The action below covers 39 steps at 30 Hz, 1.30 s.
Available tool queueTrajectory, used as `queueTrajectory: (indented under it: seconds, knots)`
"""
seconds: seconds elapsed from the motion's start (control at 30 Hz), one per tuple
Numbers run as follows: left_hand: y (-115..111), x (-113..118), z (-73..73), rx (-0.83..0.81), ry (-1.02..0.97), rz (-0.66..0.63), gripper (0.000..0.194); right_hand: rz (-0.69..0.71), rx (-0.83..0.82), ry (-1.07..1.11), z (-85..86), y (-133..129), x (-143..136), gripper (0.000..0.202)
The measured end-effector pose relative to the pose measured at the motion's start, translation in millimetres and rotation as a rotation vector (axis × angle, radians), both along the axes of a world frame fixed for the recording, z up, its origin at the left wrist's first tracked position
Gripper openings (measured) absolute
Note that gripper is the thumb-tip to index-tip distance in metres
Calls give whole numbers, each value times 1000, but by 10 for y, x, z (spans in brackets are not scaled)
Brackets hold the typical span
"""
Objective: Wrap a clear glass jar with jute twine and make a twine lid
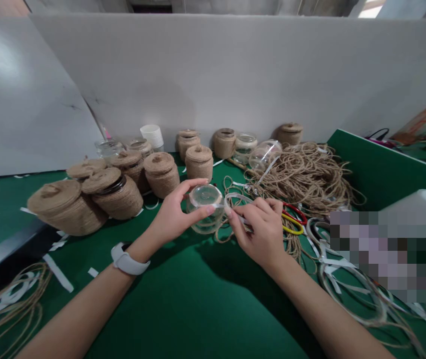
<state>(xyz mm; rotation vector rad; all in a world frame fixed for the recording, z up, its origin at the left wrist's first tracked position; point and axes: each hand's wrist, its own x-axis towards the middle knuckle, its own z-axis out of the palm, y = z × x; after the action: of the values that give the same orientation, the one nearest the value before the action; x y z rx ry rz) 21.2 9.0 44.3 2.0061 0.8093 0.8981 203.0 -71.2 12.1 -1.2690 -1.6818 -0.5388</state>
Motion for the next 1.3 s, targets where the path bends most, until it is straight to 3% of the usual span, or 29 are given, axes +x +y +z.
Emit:
queueTrajectory:
  seconds: [0.17, 0.63, 0.73, 0.9, 1.13, 1.3]
  knots:
    - [-19, -3, 22, -60, -45, -74, 53, -140, -26, -54, 22, 28, 37, 17]
    - [-28, -16, 64, -78, -13, -124, 51, -198, 5, -143, 72, 31, -2, 23]
    - [-70, 14, 87, -42, 12, -105, 51, -200, -30, -145, 92, 1, -48, 23]
    - [-182, 104, 98, 102, 89, 60, 42, -167, 6, -128, 108, -38, -128, 21]
    - [-218, 150, 49, 347, 150, 80, 31, -145, -12, -35, 139, -37, -159, 27]
    - [-246, 205, 7, 368, 108, 138, 26, -146, -51, 46, 144, -34, -202, 28]
